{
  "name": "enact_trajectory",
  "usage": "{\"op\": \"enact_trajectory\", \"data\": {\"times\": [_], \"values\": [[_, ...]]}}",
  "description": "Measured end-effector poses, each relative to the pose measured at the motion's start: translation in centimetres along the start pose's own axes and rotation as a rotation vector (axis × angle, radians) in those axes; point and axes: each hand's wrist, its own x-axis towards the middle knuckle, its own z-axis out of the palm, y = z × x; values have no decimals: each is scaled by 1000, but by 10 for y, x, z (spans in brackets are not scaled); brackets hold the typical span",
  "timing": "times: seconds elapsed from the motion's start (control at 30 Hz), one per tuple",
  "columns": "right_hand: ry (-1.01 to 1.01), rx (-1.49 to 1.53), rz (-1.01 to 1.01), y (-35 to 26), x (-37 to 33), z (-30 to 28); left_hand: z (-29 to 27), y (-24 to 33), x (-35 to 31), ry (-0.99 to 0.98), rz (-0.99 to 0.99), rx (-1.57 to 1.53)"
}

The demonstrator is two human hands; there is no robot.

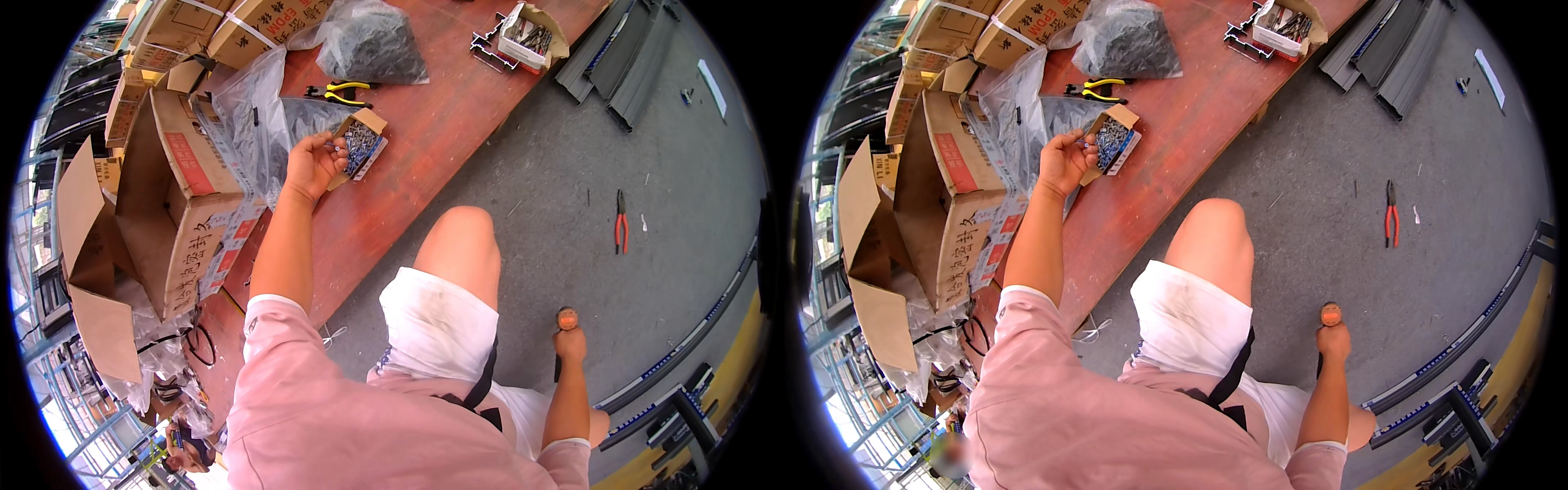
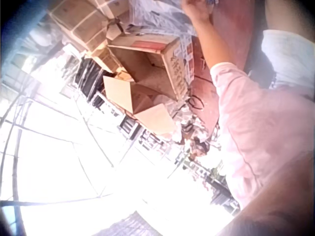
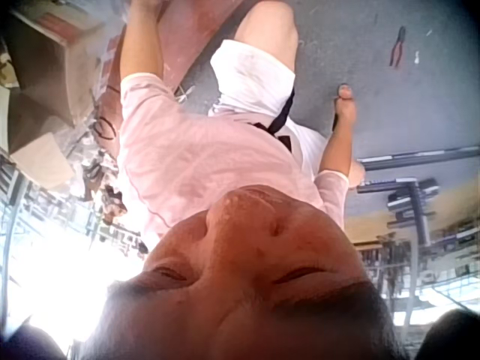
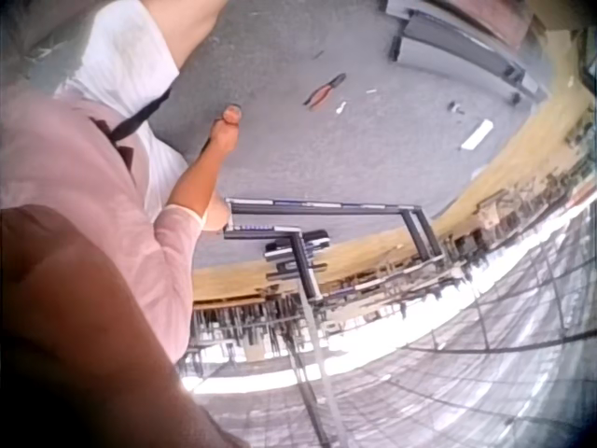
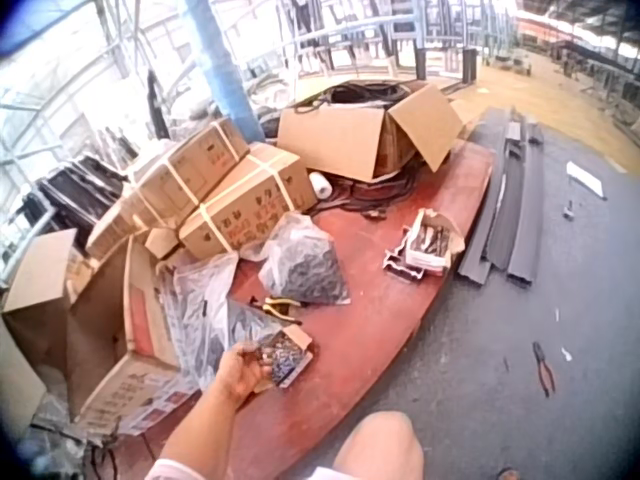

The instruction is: The person assembles a window frame using metal profiles and a cordless drill. They align the profiles, insert screws, and tighten them to form a rectangular structure. The person handles the frame parts on the floor and occasionally stands to adjust the assembly.

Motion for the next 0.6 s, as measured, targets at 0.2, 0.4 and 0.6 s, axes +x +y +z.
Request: {"op": "enact_trajectory", "data": {"times": [0.2,0.4,0.6], "values": [[23,22,-15,2,2,-3,12,-9,3,115,299,1555],[41,48,10,8,5,6,13,-12,4,-28,423,1935],[-29,47,31,-6,-5,-3,-4,-12,15,-12,454,1916]]}}
